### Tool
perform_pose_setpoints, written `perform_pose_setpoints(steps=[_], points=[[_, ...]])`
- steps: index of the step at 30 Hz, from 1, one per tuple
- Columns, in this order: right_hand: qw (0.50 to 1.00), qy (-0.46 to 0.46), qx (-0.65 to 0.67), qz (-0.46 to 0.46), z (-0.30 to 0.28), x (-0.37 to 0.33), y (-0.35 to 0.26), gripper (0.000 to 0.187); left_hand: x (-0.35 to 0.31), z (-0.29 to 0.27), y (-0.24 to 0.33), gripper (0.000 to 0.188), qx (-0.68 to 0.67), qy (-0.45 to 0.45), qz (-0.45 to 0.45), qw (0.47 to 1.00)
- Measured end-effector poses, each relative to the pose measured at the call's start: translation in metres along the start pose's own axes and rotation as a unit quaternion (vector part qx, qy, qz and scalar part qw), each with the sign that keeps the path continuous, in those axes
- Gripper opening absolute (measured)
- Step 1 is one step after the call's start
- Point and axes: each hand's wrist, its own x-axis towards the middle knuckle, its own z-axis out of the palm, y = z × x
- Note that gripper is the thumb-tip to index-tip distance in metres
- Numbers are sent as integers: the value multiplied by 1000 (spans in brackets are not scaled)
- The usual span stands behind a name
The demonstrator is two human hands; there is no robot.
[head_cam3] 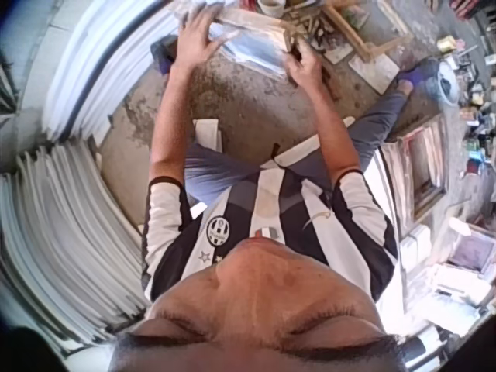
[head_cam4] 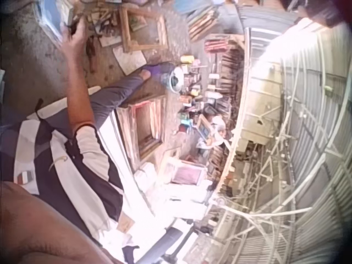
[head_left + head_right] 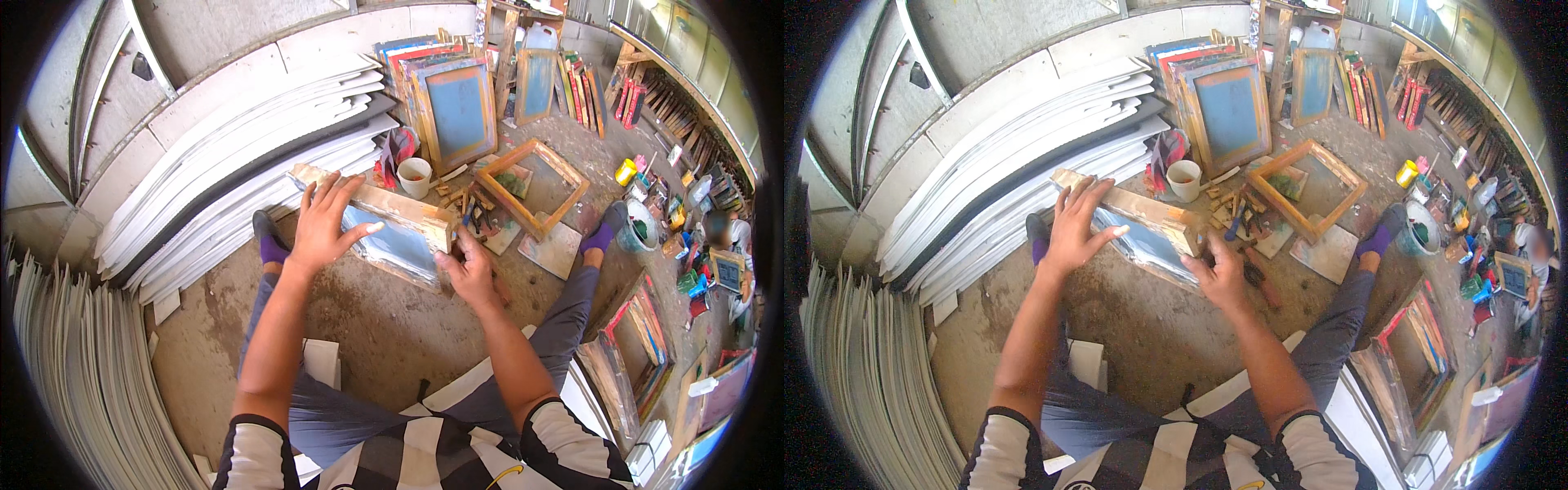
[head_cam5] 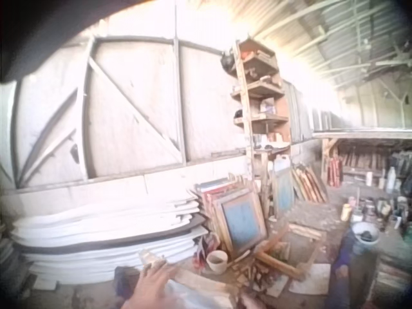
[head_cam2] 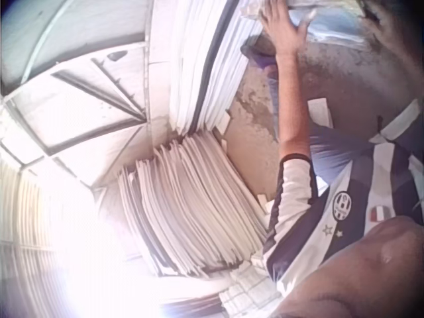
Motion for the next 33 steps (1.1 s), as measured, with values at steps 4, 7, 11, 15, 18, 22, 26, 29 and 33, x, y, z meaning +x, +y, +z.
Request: perform_pose_setpoints(steps=[4, 7, 11, 15, 18, 22, 26, 29, 33], points=[[999, -39, 3, -28, -14, 19, 0, 56, 25, 12, -16, 74, 42, -40, 72, 996], [997, -35, -42, -47, -24, 32, -8, 54, 36, 13, -18, 66, 54, -23, 103, 993], [984, -15, -158, -75, -46, 68, -28, 51, 38, 7, 4, 66, 60, -28, 29, 997], [981, -26, -193, 21, -43, 107, -42, 47, 33, 6, 25, 66, 71, -35, -85, 993], [971, -35, -235, 35, -20, 106, -39, 47, 17, 14, 20, 70, 70, -91, -217, 969], [973, -53, -214, 60, -2, 68, 1, 47, -14, 25, 10, 78, 50, -98, -308, 945], [964, -85, -223, 116, 6, 31, 22, 46, -38, 32, 9, 80, 27, -93, -374, 922], [957, -89, -225, 161, 4, 12, 30, 46, -42, 25, 10, 78, 37, -73, -384, 920], [955, -53, -245, 161, -31, -16, 86, 47, -25, -5, 10, 73, 55, 29, -340, 938]])
